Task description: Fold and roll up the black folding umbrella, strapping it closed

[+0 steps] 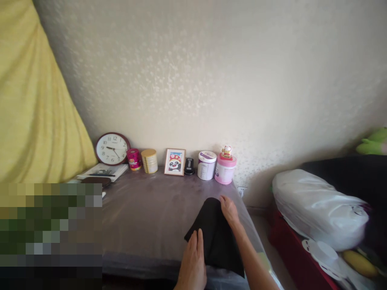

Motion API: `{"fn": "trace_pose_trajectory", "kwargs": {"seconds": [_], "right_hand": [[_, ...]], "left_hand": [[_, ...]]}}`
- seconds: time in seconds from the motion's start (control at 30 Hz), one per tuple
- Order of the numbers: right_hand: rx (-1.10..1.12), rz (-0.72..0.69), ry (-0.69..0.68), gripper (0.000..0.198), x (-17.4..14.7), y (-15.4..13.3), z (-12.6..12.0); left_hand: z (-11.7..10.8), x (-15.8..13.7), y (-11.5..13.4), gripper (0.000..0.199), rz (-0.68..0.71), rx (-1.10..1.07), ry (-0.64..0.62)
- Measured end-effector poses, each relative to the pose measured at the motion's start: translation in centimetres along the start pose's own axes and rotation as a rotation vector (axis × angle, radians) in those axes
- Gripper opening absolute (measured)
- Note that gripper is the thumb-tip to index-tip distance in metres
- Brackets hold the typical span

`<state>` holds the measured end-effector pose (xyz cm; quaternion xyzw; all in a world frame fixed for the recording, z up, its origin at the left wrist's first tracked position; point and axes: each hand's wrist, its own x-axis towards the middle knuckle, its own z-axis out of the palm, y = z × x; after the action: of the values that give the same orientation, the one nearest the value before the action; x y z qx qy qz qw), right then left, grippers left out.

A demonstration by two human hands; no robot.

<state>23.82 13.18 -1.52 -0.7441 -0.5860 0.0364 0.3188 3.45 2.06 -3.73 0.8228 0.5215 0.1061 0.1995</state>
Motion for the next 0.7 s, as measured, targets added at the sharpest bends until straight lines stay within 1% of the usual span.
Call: {"fn": "trace_pose_trajectory", "kwargs": {"seconds": [0.13,0.23,0.3,0.37,0.5,0.6,0.7], "right_hand": [[-0.023,0.158,0.089,0.036,-3.0,3.8,-2.4],[0.037,0.221,0.075,0.030,-5.3,5.8,-3.2],[0.079,0.234,0.051,0.027,-6.4,6.2,-3.2],[0.111,0.255,0.042,0.031,-7.1,5.9,-3.1],[0.162,0.276,0.063,0.039,-7.8,4.0,-3.1],[0.127,0.269,0.089,0.041,-8.1,2.8,-3.5],[0.096,0.266,0.086,0.041,-8.1,2.3,-3.8]], "left_hand": [[-0.3,-0.3,-0.2,0.076,0.047,-0.047,0.046],[-0.1,-0.4,-0.5,0.077,0.055,-0.072,0.067],[0.1,-0.4,-0.6,0.078,0.054,-0.069,0.072],[0.2,-0.4,-0.7,0.078,0.057,-0.065,0.078],[0.2,-0.4,-0.7,0.077,0.055,-0.054,0.079],[0.0,-0.5,-0.5,0.077,0.050,-0.041,0.074],[-0.3,-0.5,-0.3,0.077,0.045,-0.029,0.064]]}}
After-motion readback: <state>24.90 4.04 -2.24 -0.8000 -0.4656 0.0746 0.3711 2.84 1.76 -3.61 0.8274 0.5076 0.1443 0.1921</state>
